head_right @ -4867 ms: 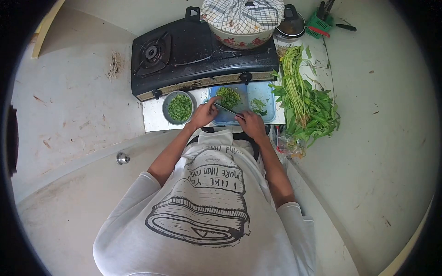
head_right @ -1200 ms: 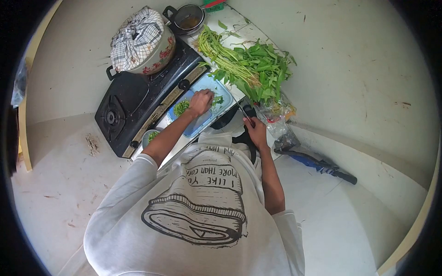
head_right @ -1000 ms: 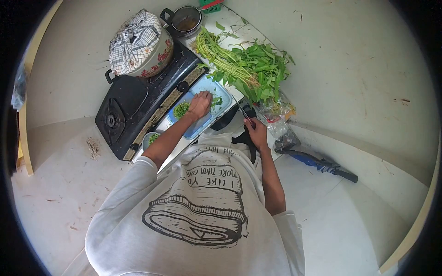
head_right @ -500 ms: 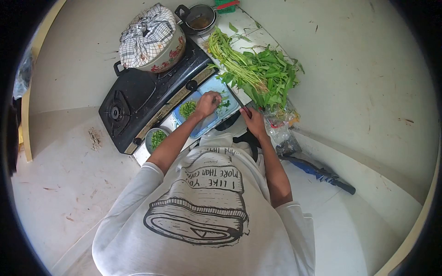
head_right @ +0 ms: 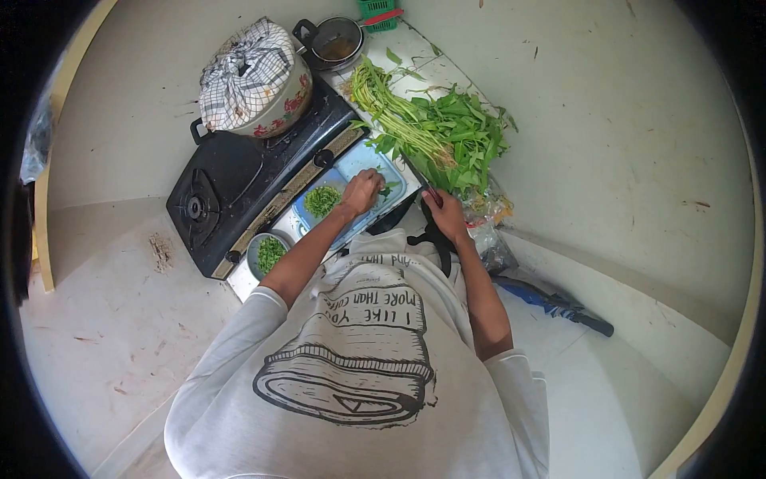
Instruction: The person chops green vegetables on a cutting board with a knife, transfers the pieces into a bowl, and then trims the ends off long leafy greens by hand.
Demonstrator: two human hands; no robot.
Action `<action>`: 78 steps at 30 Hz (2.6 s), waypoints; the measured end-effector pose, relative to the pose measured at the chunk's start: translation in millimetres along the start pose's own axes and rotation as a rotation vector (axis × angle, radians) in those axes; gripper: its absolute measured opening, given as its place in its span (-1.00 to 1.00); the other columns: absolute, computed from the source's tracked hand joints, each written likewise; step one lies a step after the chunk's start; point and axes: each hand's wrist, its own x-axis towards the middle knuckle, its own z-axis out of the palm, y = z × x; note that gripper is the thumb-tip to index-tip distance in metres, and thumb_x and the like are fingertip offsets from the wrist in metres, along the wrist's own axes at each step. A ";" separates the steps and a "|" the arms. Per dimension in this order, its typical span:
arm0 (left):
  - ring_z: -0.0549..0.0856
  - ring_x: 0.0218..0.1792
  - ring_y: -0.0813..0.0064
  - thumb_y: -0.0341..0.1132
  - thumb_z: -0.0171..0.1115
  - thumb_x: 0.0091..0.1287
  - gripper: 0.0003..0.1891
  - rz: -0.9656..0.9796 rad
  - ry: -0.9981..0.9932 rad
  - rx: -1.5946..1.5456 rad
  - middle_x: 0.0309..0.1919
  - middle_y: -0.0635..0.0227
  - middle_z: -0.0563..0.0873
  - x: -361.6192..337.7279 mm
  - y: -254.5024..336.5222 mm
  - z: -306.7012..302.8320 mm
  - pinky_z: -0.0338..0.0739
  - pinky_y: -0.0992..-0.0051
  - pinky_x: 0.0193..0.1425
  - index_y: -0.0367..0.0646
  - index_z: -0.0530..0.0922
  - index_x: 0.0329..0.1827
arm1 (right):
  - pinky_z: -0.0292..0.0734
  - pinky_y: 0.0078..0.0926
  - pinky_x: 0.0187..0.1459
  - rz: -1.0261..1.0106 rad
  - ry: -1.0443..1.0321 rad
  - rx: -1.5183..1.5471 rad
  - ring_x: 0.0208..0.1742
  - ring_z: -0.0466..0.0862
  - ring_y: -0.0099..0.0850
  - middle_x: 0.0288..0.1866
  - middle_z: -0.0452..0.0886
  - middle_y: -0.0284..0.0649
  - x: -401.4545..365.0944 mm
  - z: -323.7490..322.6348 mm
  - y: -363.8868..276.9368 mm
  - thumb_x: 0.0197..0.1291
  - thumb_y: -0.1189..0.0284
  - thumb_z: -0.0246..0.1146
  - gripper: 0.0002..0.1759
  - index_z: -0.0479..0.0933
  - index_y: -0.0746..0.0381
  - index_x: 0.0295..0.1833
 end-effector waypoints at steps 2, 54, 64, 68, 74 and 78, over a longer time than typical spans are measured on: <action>0.67 -0.04 -0.01 -0.45 0.25 0.36 -0.93 -0.030 0.023 -0.039 -0.19 0.13 0.67 -2.8 -0.9 -0.4 0.60 0.11 0.10 -0.16 0.66 -0.16 | 0.43 -0.35 -0.36 0.006 -0.012 0.009 -0.47 0.52 -0.45 -0.51 0.60 -0.20 3.3 2.3 1.2 0.46 0.02 0.29 -0.47 0.62 0.37 -0.18; 0.69 -0.02 0.10 -0.47 0.24 0.32 -0.80 -0.057 0.034 -0.012 -0.11 0.18 0.74 -7.5 7.5 -0.1 0.59 0.19 0.15 -0.12 0.76 -0.07 | 0.49 -0.26 -0.27 0.013 -0.111 0.081 -0.40 0.62 -0.26 -0.48 0.61 -0.07 28.6 11.5 -7.5 0.45 0.01 0.29 -0.46 0.64 0.38 -0.15; 0.60 0.11 0.15 -0.49 0.25 0.21 -0.72 0.088 0.001 0.335 0.05 0.21 0.64 -9.4 13.4 -3.7 0.51 0.20 0.17 -0.15 0.64 0.01 | 0.45 -0.45 -0.38 -0.002 -0.103 0.054 -0.48 0.54 -0.50 -0.48 0.59 -0.31 37.0 12.3 2.5 0.46 0.02 0.30 -0.49 0.62 0.34 -0.14; 0.66 -0.05 0.32 -0.48 0.24 0.38 -0.84 -0.171 0.121 -0.174 -0.03 0.25 0.72 -6.8 12.9 -6.1 0.55 0.30 0.03 -0.16 0.61 -0.01 | 0.44 -0.48 -0.38 0.016 -0.132 0.108 -0.47 0.53 -0.53 -0.48 0.58 -0.32 40.5 10.2 -8.4 0.46 0.05 0.31 -0.51 0.62 0.34 -0.15; 0.63 -0.19 0.67 -0.30 0.29 0.54 -0.84 -0.598 0.309 -1.198 -0.11 0.44 0.80 -15.6 -10.9 -9.9 0.51 0.56 -0.10 -0.09 0.58 0.07 | 0.42 -0.31 -0.32 -0.029 -0.177 0.103 -0.46 0.50 -0.37 -0.51 0.58 -0.18 62.1 19.4 -13.5 0.45 0.00 0.29 -0.45 0.62 0.38 -0.14; 0.64 -0.18 0.69 -0.27 0.31 0.53 -0.83 -0.739 0.402 -1.409 -0.07 0.49 0.80 -23.8 -3.1 -27.9 0.49 0.59 -0.08 -0.05 0.59 0.08 | 0.46 -0.37 -0.29 -0.046 -0.260 0.119 -0.42 0.53 -0.46 -0.46 0.62 -0.23 71.8 21.7 -36.5 0.44 0.02 0.33 -0.47 0.62 0.38 -0.09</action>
